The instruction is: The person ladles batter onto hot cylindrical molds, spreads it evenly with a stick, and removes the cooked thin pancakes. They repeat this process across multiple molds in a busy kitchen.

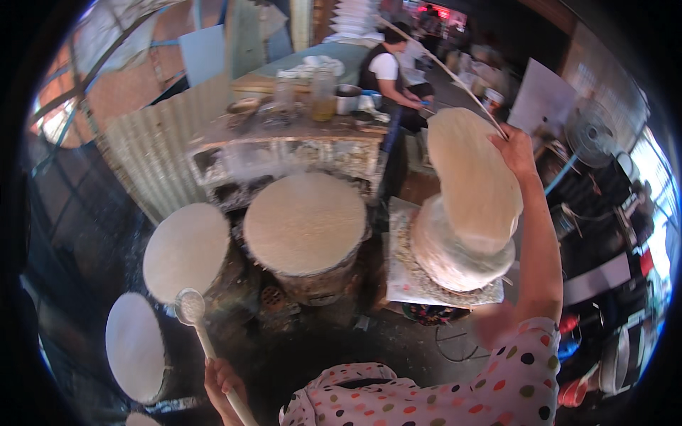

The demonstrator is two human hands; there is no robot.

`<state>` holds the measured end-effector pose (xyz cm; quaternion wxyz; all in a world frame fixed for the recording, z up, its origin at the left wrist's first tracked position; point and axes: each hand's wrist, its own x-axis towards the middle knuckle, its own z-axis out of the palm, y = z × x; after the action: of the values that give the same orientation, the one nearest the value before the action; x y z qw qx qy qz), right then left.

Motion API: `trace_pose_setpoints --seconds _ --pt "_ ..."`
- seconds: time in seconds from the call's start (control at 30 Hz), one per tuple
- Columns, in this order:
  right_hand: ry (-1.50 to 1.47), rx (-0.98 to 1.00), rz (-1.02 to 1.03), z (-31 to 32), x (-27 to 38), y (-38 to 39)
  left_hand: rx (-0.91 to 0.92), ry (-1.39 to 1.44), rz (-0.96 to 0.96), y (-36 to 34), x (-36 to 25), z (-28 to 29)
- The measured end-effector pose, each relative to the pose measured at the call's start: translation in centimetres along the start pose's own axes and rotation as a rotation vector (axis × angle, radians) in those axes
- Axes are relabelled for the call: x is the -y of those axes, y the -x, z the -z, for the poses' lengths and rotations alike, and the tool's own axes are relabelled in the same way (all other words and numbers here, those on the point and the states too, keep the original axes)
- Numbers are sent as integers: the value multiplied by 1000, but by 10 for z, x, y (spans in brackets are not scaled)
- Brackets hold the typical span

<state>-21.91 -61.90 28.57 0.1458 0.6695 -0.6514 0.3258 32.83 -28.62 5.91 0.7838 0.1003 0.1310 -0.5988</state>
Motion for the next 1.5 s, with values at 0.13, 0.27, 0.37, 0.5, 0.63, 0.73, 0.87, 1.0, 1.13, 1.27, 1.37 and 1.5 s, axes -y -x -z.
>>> trace_pose_setpoints --seconds 0.13,0.27,0.37,0.5,0.63,0.73,0.87,1.0,1.13,1.27,1.37,1.5 --pt "304 -174 277 -14 -62 19 -1 -47 79 -35 51 -21" --pt "447 -268 419 -94 -97 110 2 -114 117 -55 81 -32" --pt "351 -84 256 -149 -100 200 29 -96 189 -59 87 -35" --pt "150 46 -47 -202 -105 264 32 1 303 -57 101 -57" --pt "158 81 -106 -202 -109 256 -99 -144 216 -59 115 -69" --pt "65 213 -205 -200 -103 247 11 -57 165 -73 103 -28" --pt "-193 259 -52 -230 -141 247 -22 74 63 -71 113 -34" --pt "-487 194 -215 -220 -192 236 -122 -152 -152 -66 121 -34" --pt "-780 240 -424 -245 -120 171 -230 -230 -324 -43 117 -34" --pt "-1288 684 -601 -303 65 177 -236 -134 -525 11 103 -20" --pt "-1384 1106 -395 -278 228 250 -256 -48 -736 68 95 -2" --pt "-1392 1702 164 -210 347 361 -390 34 -1060 155 104 29"
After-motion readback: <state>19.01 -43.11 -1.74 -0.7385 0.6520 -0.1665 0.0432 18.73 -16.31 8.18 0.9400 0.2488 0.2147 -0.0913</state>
